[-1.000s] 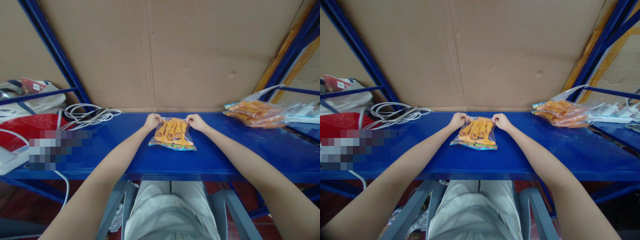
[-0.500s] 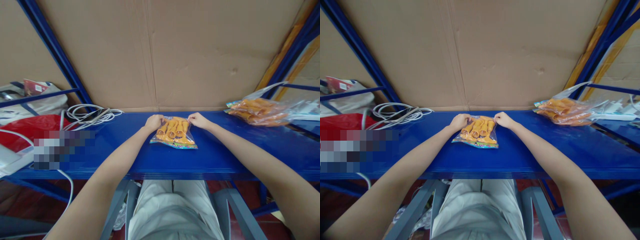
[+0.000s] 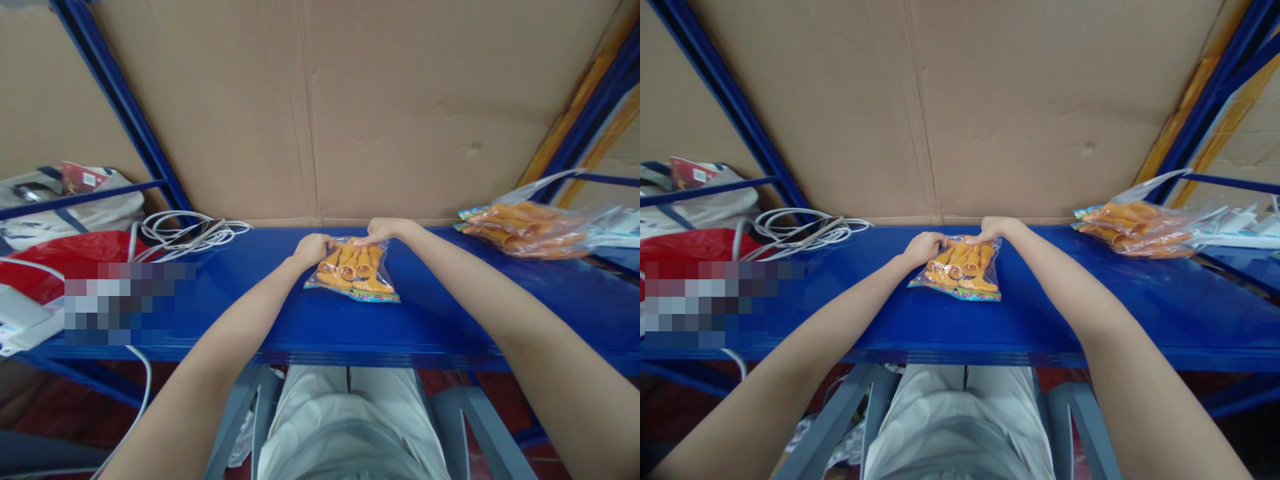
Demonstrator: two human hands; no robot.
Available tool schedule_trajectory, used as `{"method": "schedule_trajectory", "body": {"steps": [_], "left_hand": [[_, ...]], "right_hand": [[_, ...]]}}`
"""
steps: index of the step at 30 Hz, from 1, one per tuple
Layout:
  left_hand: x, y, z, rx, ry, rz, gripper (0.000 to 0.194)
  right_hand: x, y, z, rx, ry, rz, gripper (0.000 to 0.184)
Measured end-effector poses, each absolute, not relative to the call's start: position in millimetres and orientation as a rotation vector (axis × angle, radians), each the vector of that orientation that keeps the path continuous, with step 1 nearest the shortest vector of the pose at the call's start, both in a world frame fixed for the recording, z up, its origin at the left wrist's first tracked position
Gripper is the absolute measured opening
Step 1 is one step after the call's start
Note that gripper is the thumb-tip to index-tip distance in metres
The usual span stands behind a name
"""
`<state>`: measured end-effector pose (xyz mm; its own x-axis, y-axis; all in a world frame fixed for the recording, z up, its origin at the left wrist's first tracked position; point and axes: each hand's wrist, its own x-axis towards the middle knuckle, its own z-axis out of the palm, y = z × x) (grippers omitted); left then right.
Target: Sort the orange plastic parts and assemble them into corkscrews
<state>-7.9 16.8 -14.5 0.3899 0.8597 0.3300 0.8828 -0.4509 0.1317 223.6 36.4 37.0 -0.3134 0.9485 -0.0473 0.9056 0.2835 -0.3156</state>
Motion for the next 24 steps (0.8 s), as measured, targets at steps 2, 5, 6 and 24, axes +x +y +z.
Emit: {"method": "schedule_trajectory", "body": {"steps": [2, 5, 6, 24], "left_hand": [[-7, 15, -13, -2.543, -1.587, -0.547, 0.028], [-6, 11, -10, -2.499, -1.545, -0.511, 0.027], [-6, 10, -8, -2.484, -1.527, -0.493, 0.028], [-17, 10, 0, -2.476, -1.374, -0.855, 0.057]], "right_hand": [[222, 41, 34, -1.665, -2.328, 0.585, 0.046], [222, 43, 27, -1.522, -2.176, 1.058, 0.047], [221, 42, 25, -1.481, -2.111, 1.245, 0.049], [229, -5, 29, -1.279, -1.436, 1.663, 0.020]]}}
